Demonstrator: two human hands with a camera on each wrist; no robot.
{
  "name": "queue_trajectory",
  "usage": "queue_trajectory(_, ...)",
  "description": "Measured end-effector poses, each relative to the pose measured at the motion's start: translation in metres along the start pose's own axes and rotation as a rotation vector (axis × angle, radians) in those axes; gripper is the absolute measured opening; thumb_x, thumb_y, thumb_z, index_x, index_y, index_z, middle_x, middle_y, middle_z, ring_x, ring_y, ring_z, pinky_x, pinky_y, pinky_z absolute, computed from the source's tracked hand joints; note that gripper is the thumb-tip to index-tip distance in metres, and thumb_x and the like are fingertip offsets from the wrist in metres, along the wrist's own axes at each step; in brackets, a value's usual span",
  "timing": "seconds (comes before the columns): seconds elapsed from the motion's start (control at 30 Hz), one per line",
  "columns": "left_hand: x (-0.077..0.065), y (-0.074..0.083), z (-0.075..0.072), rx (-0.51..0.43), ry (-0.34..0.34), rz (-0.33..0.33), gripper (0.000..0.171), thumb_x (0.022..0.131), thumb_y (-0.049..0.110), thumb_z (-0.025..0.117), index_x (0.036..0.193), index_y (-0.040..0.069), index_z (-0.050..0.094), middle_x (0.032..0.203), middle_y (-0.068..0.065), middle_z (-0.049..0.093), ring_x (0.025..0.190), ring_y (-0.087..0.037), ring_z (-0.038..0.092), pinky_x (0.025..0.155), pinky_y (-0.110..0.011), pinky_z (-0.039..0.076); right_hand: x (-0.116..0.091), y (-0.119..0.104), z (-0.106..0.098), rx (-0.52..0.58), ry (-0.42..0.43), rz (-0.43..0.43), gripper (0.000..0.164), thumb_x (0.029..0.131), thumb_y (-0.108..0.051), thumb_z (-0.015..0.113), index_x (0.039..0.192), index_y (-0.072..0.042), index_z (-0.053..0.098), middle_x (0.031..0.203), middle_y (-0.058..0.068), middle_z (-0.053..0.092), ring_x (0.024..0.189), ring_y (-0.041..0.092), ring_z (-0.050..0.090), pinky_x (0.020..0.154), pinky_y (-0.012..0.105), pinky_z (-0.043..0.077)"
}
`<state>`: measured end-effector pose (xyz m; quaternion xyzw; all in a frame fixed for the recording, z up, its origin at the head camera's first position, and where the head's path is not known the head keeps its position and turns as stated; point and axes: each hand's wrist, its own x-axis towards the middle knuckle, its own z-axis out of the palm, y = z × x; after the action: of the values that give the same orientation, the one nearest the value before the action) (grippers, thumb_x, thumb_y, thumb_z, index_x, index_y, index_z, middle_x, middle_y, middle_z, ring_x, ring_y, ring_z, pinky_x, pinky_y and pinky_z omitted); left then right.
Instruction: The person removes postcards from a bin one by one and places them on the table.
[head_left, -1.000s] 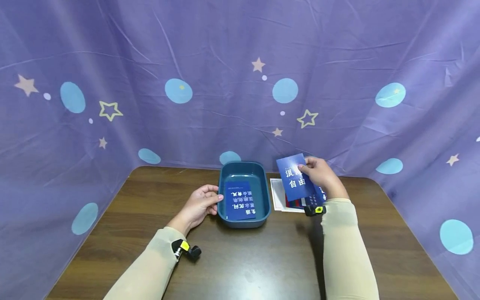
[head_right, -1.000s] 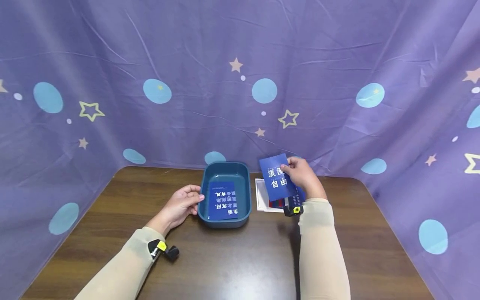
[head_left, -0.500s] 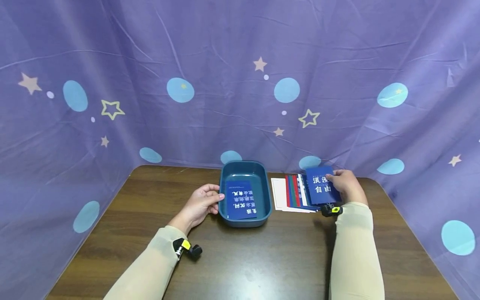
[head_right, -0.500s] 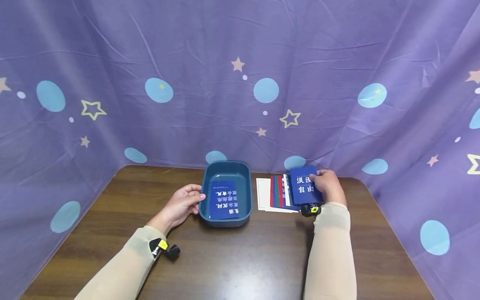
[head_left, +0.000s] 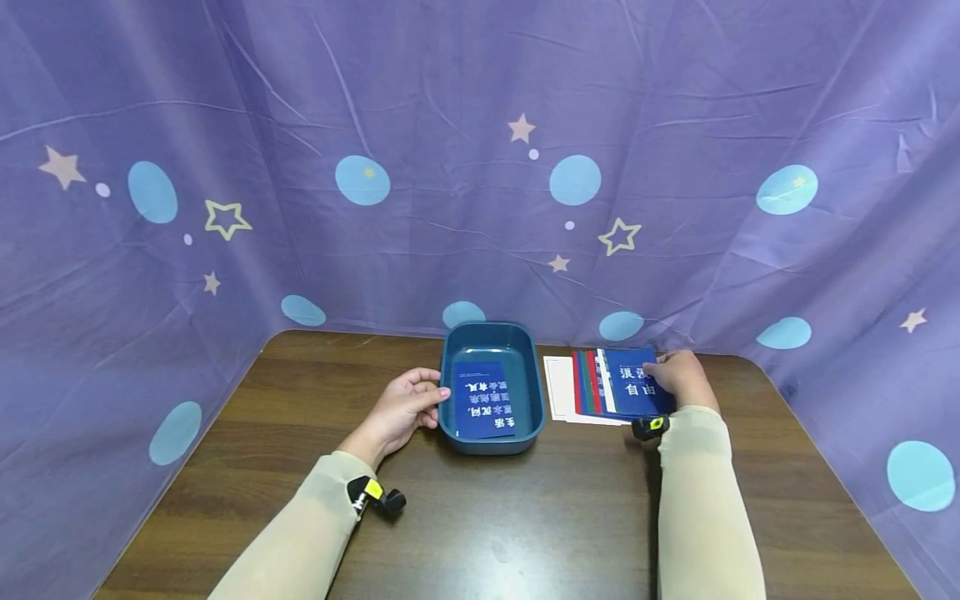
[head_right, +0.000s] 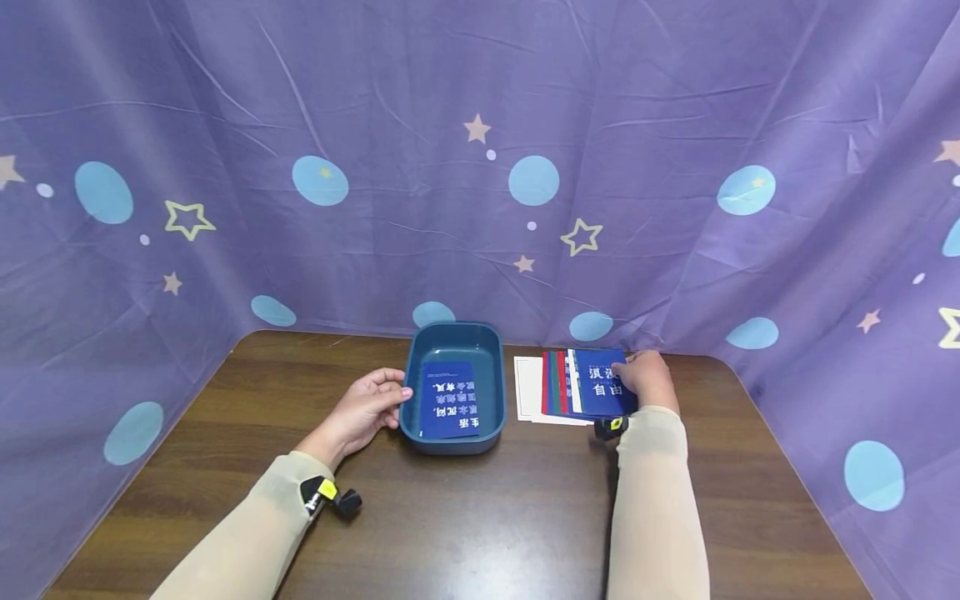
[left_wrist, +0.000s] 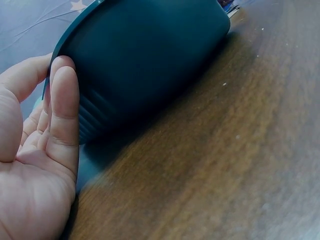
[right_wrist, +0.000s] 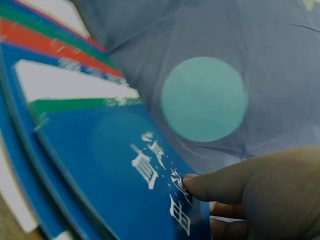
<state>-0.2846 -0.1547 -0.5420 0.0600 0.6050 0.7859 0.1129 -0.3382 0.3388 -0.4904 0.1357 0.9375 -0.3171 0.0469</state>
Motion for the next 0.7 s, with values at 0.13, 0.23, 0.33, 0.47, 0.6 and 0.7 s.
queue_trajectory(0.13, -0.0008, 0.0006, 0.0007, -0.004, 0.005, 0.001, 0.042, 0.097, -0.003, 0.072, 0.132, -0.006, 0.049, 0.077, 0.002, 0.067, 0.052, -0.009, 0.061, 0.046, -0.02, 0.057, -0.0039, -0.0011, 0.0041, -0.024, 0.028, 0.035, 0.049, 0.098, -0.031, 0.071, 0.122, 0.011, 0.069, 0.117, 0.033, 0.07, 0.096, 0.041, 0.068, 0.082, 0.053, 0.062)
queue_trajectory(0.23, -0.0025, 0.0016, 0.0021, 0.002, 0.005, -0.001, 0.042, 0.097, -0.002, 0.072, 0.132, -0.006, 0.049, 0.078, 0.002, 0.067, 0.053, -0.009, 0.061, 0.046, -0.02, 0.057, -0.0061, -0.0004, 0.0067, -0.06, 0.058, 0.037, 0.049, 0.096, -0.034, 0.074, 0.119, 0.009, 0.072, 0.118, 0.033, 0.072, 0.099, 0.043, 0.068, 0.085, 0.056, 0.06)
queue_trajectory(0.33, -0.0039, 0.0024, 0.0036, 0.004, 0.001, -0.003, 0.043, 0.097, -0.001, 0.073, 0.132, -0.006, 0.049, 0.079, 0.002, 0.067, 0.053, -0.009, 0.061, 0.046, -0.02, 0.057, -0.0067, -0.0006, 0.008, -0.083, 0.064, 0.041, 0.049, 0.096, -0.036, 0.075, 0.119, 0.008, 0.073, 0.121, 0.033, 0.072, 0.103, 0.044, 0.067, 0.087, 0.058, 0.059)
queue_trajectory(0.47, -0.0042, 0.003, 0.0039, 0.0, -0.005, 0.0, 0.042, 0.097, 0.0, 0.074, 0.131, -0.006, 0.05, 0.079, 0.001, 0.067, 0.053, -0.009, 0.061, 0.047, -0.02, 0.057, -0.0067, -0.0006, 0.0069, -0.087, 0.046, 0.042, 0.048, 0.097, -0.035, 0.074, 0.119, 0.007, 0.073, 0.121, 0.032, 0.072, 0.102, 0.043, 0.067, 0.087, 0.057, 0.059)
queue_trajectory(0.6, -0.0036, 0.0022, 0.0029, -0.005, -0.004, 0.006, 0.042, 0.096, -0.001, 0.074, 0.13, -0.006, 0.05, 0.079, 0.001, 0.068, 0.053, -0.009, 0.061, 0.046, -0.02, 0.057, -0.0069, -0.0016, 0.0042, -0.076, 0.049, 0.036, 0.046, 0.099, -0.033, 0.07, 0.117, 0.008, 0.073, 0.121, 0.034, 0.071, 0.102, 0.045, 0.067, 0.09, 0.06, 0.059)
queue_trajectory(0.7, -0.0035, 0.002, 0.0026, -0.01, 0.003, 0.008, 0.043, 0.096, -0.002, 0.074, 0.131, -0.007, 0.05, 0.078, 0.001, 0.068, 0.052, -0.009, 0.061, 0.046, -0.02, 0.057, -0.0064, -0.0045, 0.0013, -0.074, 0.077, 0.025, 0.043, 0.1, -0.032, 0.064, 0.114, 0.008, 0.072, 0.125, 0.039, 0.067, 0.107, 0.048, 0.064, 0.098, 0.064, 0.057)
